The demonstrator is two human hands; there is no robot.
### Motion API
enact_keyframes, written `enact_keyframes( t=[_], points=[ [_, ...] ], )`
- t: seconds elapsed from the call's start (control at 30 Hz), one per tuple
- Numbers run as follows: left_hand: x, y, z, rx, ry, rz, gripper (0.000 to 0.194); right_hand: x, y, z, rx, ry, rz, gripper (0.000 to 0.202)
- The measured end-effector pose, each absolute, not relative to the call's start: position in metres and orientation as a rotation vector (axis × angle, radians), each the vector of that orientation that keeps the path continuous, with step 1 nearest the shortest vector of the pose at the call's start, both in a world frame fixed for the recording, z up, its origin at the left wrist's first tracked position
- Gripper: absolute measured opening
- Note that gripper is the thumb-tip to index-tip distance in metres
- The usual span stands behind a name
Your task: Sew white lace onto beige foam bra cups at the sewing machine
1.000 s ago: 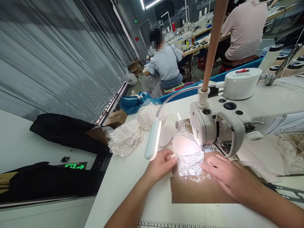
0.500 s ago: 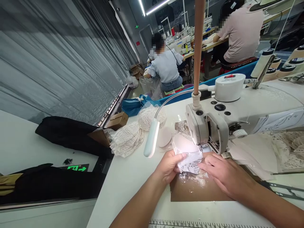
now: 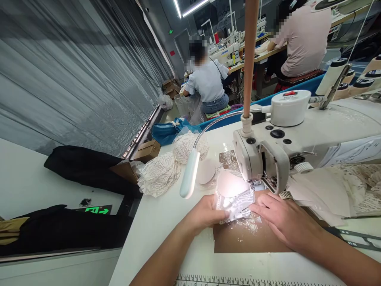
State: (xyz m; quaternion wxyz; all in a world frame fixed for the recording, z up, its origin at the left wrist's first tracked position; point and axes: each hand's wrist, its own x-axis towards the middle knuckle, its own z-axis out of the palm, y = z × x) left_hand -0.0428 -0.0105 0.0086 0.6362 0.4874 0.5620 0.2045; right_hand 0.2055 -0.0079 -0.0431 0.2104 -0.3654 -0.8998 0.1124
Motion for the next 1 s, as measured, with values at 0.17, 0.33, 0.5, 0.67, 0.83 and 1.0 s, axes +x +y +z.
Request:
enact_keyframes(
  t=[0.17,0.33,0.5,0.67,0.83,1.0],
  points=[
    [-0.081,-0.029,0.035,1.389,1.49,0.221,0.018,0.206,-0.008,-0.044,-1.004,-2.493,0.288,0.043],
    [-0.068,-0.036,0.067,1.734,1.416,0.182,0.01,0.207,-0.009,-0.04,-0.992,-2.525,0.338,0.044],
    [-0.034,-0.014,0.061,2.194,1.152,0.327,0.014,0.207,-0.008,-0.038,-1.064,-2.503,0.238,0.04],
    [-0.019,0.016,0.023,2.499,0.962,0.423,0.022,0.209,-0.003,-0.043,-1.178,-2.495,0.08,0.047],
    [-0.019,0.028,-0.003,2.689,0.794,0.426,0.03,0.21,-0.003,-0.046,-1.172,-2.506,-0.057,0.049],
    [-0.021,0.027,-0.009,2.806,0.724,0.31,0.036,0.21,-0.004,-0.041,-1.117,-2.509,-0.188,0.048]
  ],
)
